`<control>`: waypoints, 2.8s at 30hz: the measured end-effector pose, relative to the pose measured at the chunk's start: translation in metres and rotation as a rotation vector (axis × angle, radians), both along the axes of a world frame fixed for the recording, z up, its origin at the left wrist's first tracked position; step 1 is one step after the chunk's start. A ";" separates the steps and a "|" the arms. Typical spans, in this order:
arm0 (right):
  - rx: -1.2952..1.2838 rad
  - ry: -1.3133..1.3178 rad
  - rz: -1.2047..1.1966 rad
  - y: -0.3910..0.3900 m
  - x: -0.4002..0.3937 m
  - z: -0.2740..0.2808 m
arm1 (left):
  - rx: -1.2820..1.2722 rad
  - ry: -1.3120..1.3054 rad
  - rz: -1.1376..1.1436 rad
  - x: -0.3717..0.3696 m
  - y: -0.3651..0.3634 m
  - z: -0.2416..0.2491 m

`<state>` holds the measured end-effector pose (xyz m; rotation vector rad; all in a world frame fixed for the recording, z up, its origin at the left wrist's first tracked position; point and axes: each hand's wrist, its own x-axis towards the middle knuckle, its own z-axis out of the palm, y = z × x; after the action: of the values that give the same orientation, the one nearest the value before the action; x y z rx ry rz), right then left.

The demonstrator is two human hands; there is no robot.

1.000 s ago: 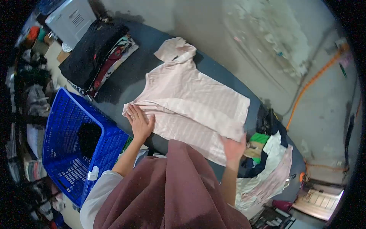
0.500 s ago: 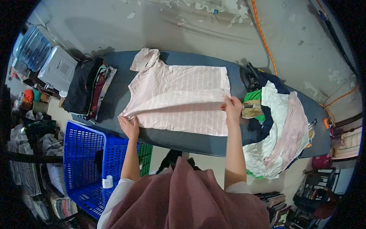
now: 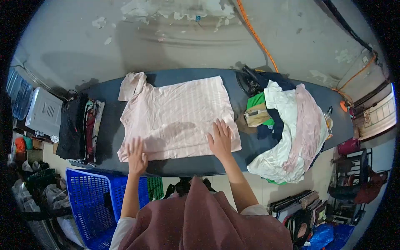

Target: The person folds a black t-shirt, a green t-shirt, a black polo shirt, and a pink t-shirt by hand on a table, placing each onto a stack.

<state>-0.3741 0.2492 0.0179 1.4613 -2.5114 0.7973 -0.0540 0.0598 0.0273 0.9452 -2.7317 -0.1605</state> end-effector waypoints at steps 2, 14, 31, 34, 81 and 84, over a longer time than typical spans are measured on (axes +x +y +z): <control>0.167 0.057 -0.038 -0.009 0.001 -0.012 | 0.084 -0.003 0.099 -0.004 -0.010 -0.012; 0.445 0.037 -0.151 -0.004 -0.014 -0.038 | -0.004 0.626 0.648 -0.032 -0.159 -0.047; 0.255 0.285 0.076 -0.208 -0.161 -0.010 | 0.336 0.414 0.232 -0.135 -0.280 -0.016; 0.421 0.343 0.107 -0.238 -0.176 -0.007 | 0.272 0.157 0.183 -0.170 -0.298 -0.022; 0.298 -0.665 0.857 -0.294 0.056 0.145 | 0.841 0.606 0.504 -0.032 -0.187 -0.036; 0.290 -0.813 0.769 -0.199 0.031 0.184 | 0.686 0.738 0.311 -0.028 -0.186 -0.066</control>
<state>-0.3427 0.0501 0.2017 2.7403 -2.5912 1.4106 -0.0821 -0.1260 -0.0386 1.1461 -1.8233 -1.1724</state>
